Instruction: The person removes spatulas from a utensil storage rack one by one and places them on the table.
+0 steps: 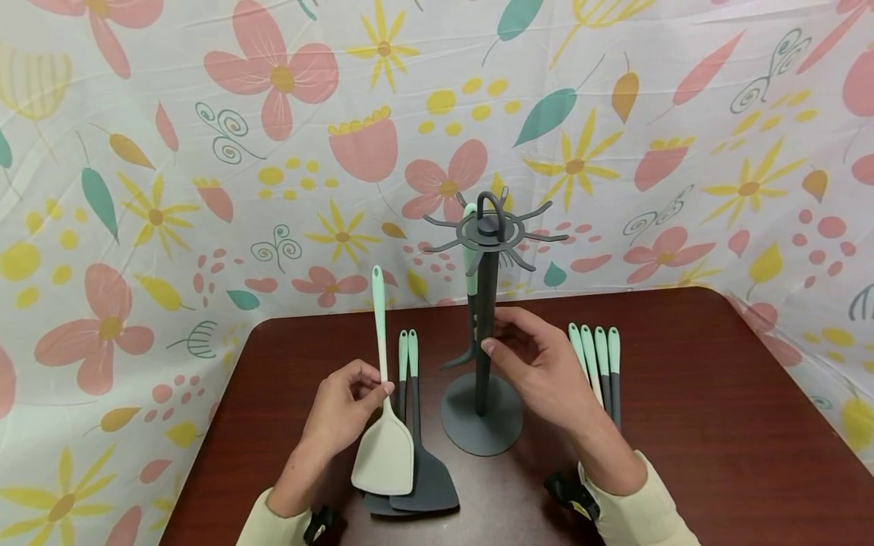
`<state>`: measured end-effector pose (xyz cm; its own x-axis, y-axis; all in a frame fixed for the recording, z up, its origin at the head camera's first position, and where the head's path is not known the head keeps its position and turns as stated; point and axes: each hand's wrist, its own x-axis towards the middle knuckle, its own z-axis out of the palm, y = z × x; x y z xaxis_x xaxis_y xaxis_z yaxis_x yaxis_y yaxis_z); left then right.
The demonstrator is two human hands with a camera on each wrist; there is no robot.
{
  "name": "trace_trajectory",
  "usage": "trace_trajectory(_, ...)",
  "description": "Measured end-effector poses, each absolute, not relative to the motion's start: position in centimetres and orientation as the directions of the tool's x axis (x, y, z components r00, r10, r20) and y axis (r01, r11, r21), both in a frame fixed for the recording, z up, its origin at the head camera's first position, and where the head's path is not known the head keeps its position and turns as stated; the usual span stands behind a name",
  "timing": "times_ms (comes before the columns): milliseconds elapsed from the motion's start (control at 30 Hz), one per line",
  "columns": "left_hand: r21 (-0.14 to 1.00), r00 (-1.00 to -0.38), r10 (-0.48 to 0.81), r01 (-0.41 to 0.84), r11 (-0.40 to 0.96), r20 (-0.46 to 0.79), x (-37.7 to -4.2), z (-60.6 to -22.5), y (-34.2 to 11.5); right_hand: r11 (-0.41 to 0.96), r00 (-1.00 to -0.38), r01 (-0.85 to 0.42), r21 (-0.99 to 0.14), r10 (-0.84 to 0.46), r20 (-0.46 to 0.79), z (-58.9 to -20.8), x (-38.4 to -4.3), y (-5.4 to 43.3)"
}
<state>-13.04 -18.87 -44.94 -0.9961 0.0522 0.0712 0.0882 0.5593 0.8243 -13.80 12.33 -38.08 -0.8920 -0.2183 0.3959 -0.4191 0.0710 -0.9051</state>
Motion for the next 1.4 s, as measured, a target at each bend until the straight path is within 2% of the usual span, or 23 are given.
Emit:
trace_trajectory(733,0.889,-0.975,0.183,-0.027,0.458,-0.124,-13.8,-47.1,-17.9,0.063,-0.893,-0.415,-0.908,-0.220,0.393,-38.0,-13.7,12.3)
trace_trajectory(1400,0.841,-0.961,0.196,-0.063,0.537,-0.197,-14.5,-49.1,-16.5,0.058,-0.899,-0.398,-0.915,-0.224,0.377,-38.0,-13.7,12.3)
